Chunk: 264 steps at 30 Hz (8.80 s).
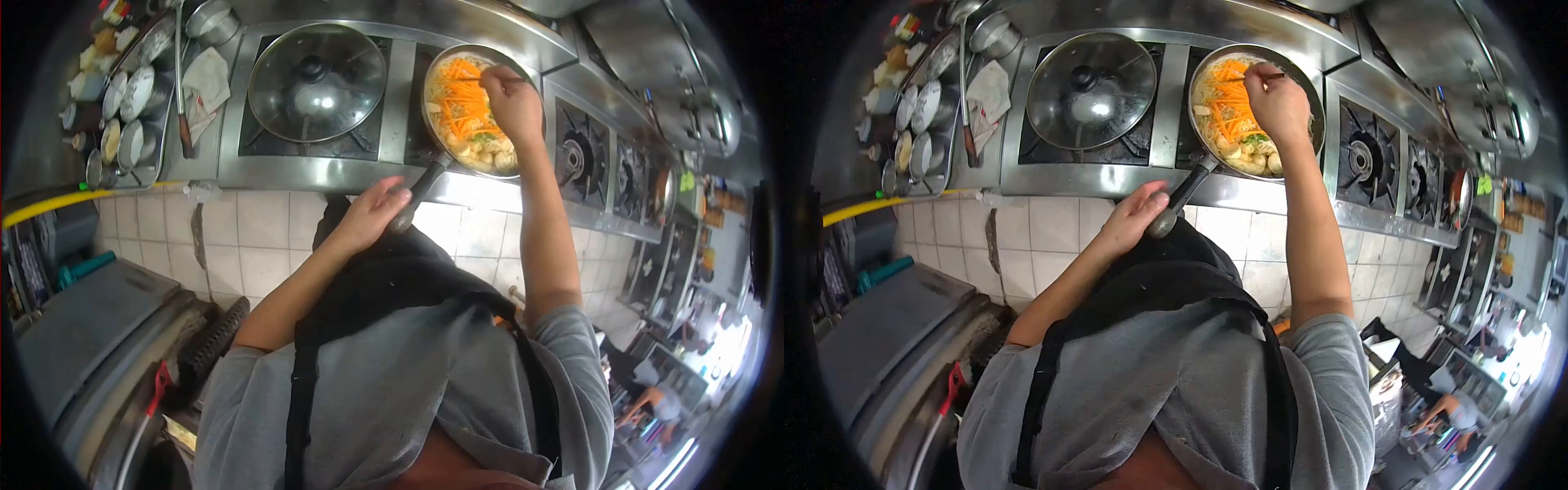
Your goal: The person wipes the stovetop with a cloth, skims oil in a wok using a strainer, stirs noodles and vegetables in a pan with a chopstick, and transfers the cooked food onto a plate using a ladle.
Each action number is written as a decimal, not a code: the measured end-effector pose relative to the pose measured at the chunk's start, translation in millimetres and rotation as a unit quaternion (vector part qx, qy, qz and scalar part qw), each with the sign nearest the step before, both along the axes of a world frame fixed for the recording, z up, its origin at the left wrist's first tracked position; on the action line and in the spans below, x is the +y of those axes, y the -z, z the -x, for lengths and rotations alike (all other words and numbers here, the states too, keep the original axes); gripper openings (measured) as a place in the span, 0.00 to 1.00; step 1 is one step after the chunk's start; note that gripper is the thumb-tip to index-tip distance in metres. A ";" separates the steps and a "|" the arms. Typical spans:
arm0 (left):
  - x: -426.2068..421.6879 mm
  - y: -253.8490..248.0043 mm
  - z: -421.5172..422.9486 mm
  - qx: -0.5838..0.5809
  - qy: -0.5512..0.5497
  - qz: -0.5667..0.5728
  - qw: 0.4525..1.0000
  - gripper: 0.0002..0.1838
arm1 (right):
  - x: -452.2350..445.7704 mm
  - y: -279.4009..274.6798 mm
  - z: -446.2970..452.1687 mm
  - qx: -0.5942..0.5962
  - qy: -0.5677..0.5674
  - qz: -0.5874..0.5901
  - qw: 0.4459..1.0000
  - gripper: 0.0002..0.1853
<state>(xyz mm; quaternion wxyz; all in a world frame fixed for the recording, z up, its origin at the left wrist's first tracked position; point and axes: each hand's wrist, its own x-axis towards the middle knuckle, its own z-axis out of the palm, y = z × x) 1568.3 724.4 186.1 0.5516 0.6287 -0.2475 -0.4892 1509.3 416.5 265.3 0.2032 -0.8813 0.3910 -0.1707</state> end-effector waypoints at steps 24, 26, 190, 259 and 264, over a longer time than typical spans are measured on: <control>-50.1 296.3 96.4 -0.030 -0.024 -0.124 0.992 0.46 | -29.4 -44.5 59.2 -0.031 0.010 0.014 0.999 0.11; -56.1 297.9 102.7 -0.042 -0.045 -0.114 0.992 0.39 | -21.5 -50.8 63.5 -0.030 0.044 0.006 0.999 0.12; -6.2 -39.4 -1.5 0.025 0.131 -0.052 0.990 0.35 | -17.0 -2.5 -12.5 0.129 0.023 0.024 0.991 0.18; -8.9 -34.2 -3.5 -0.018 0.137 -0.019 0.990 0.33 | -87.3 22.3 47.7 0.104 0.050 0.014 0.993 0.15; -7.9 -31.2 -0.6 0.007 0.130 -0.018 0.991 0.33 | -77.8 -3.8 78.2 0.011 0.040 0.014 0.999 0.16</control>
